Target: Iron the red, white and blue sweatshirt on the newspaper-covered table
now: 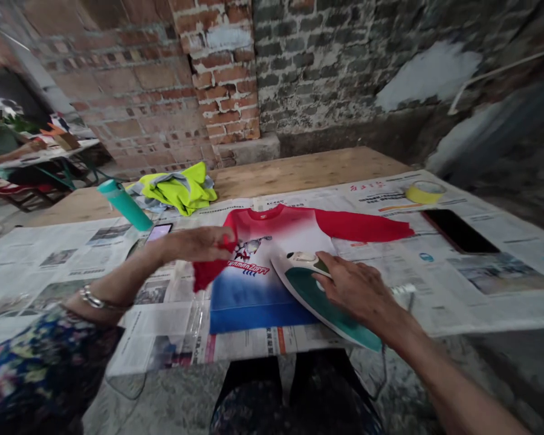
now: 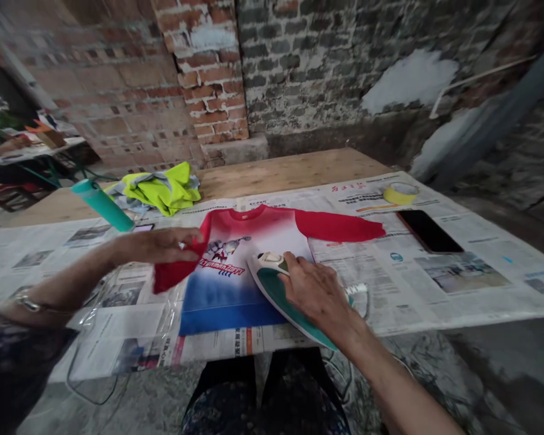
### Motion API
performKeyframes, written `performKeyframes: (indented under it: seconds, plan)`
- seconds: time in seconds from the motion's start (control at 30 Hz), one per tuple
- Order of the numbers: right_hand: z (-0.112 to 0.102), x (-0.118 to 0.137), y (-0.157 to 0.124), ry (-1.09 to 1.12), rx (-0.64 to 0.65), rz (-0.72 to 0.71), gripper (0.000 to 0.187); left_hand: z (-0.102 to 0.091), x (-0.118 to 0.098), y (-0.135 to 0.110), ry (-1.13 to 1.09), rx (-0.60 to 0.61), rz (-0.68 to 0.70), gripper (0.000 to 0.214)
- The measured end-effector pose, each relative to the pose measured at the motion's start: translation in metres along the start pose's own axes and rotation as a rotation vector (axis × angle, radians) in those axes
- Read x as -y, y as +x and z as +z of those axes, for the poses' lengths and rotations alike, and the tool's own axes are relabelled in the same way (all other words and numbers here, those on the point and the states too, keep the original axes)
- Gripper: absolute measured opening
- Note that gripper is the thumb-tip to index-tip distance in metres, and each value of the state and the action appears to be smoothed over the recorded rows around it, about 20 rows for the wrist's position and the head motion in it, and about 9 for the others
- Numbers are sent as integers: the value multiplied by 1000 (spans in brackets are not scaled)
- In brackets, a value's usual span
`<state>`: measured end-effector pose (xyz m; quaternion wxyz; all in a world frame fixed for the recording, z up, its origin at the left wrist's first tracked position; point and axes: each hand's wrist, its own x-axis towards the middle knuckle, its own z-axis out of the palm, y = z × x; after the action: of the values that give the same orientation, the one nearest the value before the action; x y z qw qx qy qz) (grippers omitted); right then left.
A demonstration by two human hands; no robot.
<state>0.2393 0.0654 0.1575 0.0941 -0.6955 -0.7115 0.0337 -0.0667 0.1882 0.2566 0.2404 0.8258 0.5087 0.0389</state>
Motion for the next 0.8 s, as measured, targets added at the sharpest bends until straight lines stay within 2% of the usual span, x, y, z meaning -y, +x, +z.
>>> performKeyframes:
  seconds: [0.07,0.1,0.13,0.23,0.27,0.33,0.4,0.47,0.57,0.7,0.8]
  plan:
    - [2,2,-3,4,-38,-2,43,27,-17,3,-116,243,101,30]
    - [3,3,-3,8,-49,-7,43,42,-19,5,-137,313,142,35]
    - [3,4,-3,10,-60,-10,43,59,-17,7,-120,275,177,37]
    - [2,5,-1,4,-60,-18,42,115,-2,5,29,-134,220,31]
    - [1,6,1,-1,-53,-23,42,136,4,1,53,-201,210,33]
    - [-3,7,4,-8,-26,-23,41,180,12,-14,86,-257,219,42]
    - [-10,7,6,-9,21,-12,39,220,14,-33,197,-397,336,54]
    - [-19,9,8,-12,70,2,36,251,13,-52,277,-524,364,60]
    - [-33,14,11,-17,86,-12,34,274,12,-68,315,-608,330,63]
    - [-48,33,18,4,38,-116,36,280,13,-70,298,-644,348,65]
    - [-52,57,29,41,42,-196,39,282,15,-69,297,-628,369,77]
